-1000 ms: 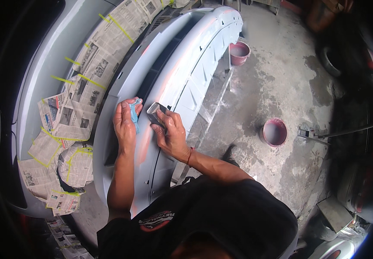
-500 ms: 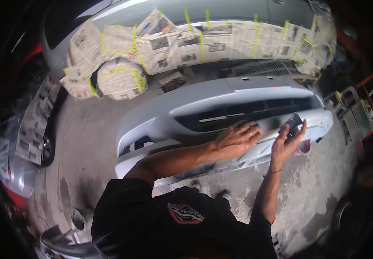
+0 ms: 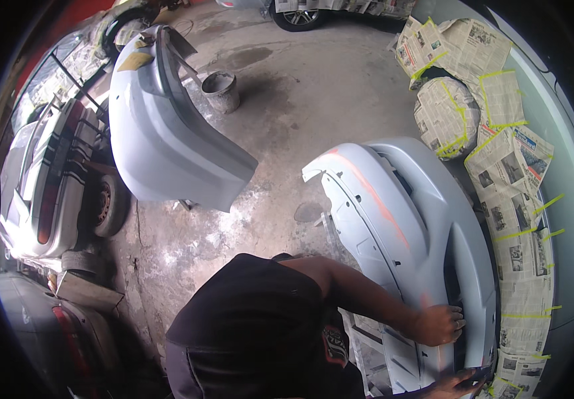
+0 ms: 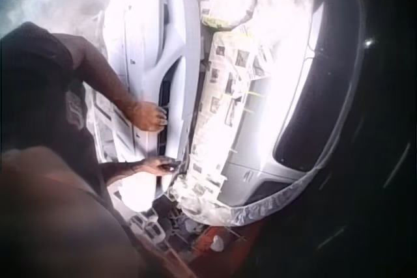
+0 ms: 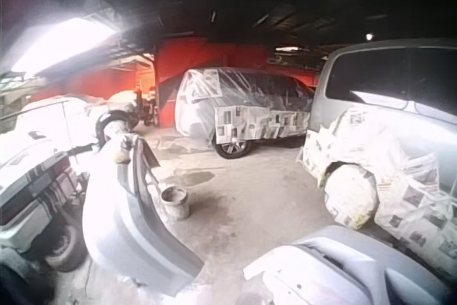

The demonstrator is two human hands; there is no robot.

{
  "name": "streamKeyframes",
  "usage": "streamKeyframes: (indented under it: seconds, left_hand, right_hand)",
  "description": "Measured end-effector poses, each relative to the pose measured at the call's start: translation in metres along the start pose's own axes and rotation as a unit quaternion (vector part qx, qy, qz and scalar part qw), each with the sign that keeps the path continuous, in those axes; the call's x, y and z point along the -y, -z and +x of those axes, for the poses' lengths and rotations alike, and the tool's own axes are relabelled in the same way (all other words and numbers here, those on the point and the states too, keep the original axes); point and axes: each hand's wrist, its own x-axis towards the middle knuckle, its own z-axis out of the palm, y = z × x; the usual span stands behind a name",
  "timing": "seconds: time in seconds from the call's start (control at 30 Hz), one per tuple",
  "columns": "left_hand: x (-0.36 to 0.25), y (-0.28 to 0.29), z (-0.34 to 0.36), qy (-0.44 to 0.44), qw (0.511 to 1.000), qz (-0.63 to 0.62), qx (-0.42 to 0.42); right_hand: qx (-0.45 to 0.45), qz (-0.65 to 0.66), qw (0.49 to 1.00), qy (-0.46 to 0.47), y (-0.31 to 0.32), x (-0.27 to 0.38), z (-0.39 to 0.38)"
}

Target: Sanding down a car bumper with sandpaper and water to prepare it for painting.

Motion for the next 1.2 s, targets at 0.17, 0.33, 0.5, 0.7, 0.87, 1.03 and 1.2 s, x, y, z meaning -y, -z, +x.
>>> streamKeyframes:
  seconds: [0.17,0.33,0.5,0.7,0.87,1.03,1.2]
  left_hand:
    - [-0.04,-0.034,0.013,-0.03,0.999,0.003,-0.029]
    - [-0.048,0.002,0.013,-0.062,0.995,-0.072,-0.02]
    - [-0.046,0.001,0.016,-0.112,0.994,-0.018,0.004]
    - [-0.05,0.053,0.004,-0.068,0.99,-0.069,-0.1]
    - [-0.056,0.234,-0.032,0.231,0.86,-0.433,-0.143]
    - [-0.128,0.374,-0.045,-0.096,0.847,-0.518,0.068]
    - [-0.177,0.379,-0.043,-0.1,0.881,-0.451,0.098]
  right_hand:
    - [0.067,0.046,0.995,-0.065,0.016,-0.015,0.029]
    - [0.059,0.12,0.978,-0.16,0.024,-0.018,0.026]
    - [0.011,0.183,0.959,-0.215,0.018,-0.022,0.026]
    - [0.012,0.126,0.975,-0.183,0.025,-0.008,0.024]
    - [0.014,0.166,0.969,-0.184,0.024,-0.001,0.022]
    - [0.026,0.17,0.973,-0.155,0.026,-0.014,0.021]
    - [0.039,0.184,0.97,-0.152,0.027,0.001,0.022]
